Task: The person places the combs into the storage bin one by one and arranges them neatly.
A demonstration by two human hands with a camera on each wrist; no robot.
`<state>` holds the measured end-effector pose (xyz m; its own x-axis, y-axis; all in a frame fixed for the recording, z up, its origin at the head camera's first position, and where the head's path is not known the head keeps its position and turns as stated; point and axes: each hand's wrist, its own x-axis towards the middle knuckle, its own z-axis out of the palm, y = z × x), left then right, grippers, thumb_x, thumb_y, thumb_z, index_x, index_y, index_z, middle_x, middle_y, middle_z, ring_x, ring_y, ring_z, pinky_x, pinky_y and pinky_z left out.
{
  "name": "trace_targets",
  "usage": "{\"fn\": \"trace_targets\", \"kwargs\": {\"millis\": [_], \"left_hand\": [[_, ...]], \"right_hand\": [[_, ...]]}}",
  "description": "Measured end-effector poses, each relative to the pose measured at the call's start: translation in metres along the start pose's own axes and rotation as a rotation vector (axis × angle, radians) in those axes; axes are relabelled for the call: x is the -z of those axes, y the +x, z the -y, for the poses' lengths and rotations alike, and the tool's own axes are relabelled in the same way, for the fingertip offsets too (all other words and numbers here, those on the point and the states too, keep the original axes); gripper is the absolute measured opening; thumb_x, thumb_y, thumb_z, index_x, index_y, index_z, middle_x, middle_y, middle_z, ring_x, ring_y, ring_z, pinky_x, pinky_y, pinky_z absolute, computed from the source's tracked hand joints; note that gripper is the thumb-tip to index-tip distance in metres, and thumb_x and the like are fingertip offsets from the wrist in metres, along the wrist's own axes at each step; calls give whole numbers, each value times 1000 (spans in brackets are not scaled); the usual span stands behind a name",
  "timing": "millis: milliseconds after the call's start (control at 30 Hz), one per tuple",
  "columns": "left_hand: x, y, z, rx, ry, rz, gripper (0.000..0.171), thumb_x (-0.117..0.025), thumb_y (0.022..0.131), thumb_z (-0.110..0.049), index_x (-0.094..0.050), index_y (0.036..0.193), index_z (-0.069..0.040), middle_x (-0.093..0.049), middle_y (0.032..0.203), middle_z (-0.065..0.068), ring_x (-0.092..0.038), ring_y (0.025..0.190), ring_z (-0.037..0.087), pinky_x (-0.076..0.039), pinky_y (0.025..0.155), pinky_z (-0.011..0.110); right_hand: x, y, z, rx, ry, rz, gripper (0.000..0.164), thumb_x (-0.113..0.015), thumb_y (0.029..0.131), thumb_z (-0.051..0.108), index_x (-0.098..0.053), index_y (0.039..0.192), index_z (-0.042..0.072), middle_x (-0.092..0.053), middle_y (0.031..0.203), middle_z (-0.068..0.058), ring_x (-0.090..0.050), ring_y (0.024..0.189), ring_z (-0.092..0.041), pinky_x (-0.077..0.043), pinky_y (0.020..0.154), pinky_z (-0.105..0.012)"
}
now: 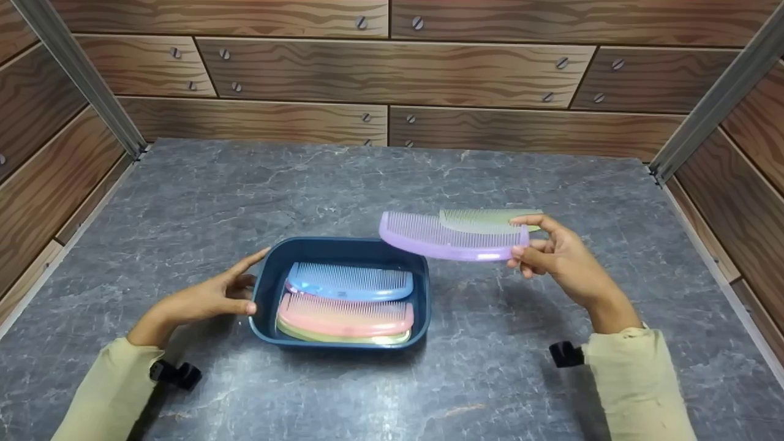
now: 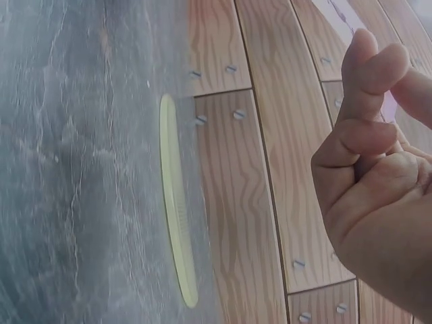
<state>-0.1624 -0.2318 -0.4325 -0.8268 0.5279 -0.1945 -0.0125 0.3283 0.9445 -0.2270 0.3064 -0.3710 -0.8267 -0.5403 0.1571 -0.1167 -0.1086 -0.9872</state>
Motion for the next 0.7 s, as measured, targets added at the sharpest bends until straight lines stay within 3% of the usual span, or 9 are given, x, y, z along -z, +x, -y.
{"fn": "trace_targets", "kwargs": {"millis": [300,567,700], "left_hand": [[0,-1,1,1,7,7,99,-73,87,-28,-3,157,-21,-54,128,25,-62,109,27,-50,95,33],[0,0,0,-6,4,0,100,-74,86,-27,-3,157,-21,-55,126,26,-63,108,27,-51,93,32],[0,0,1,-13,10,-3,100,-74,86,-26,-3,157,-21,-55,128,26,-62,109,29,-51,94,34]], "right_hand": [[-16,7,0,-20,50,97,44,-39,94,-18,-49,130,6,-71,83,-8,-64,67,-8,-52,58,-17],[-34,16,0,-103,-35,117,39,-43,97,-11,-49,129,11,-71,80,-3,-61,65,-4,-49,57,-16],[-45,21,0,-132,-27,127,37,-45,96,-9,-48,128,10,-71,80,-2,-61,65,-4,-50,57,-15]]}}
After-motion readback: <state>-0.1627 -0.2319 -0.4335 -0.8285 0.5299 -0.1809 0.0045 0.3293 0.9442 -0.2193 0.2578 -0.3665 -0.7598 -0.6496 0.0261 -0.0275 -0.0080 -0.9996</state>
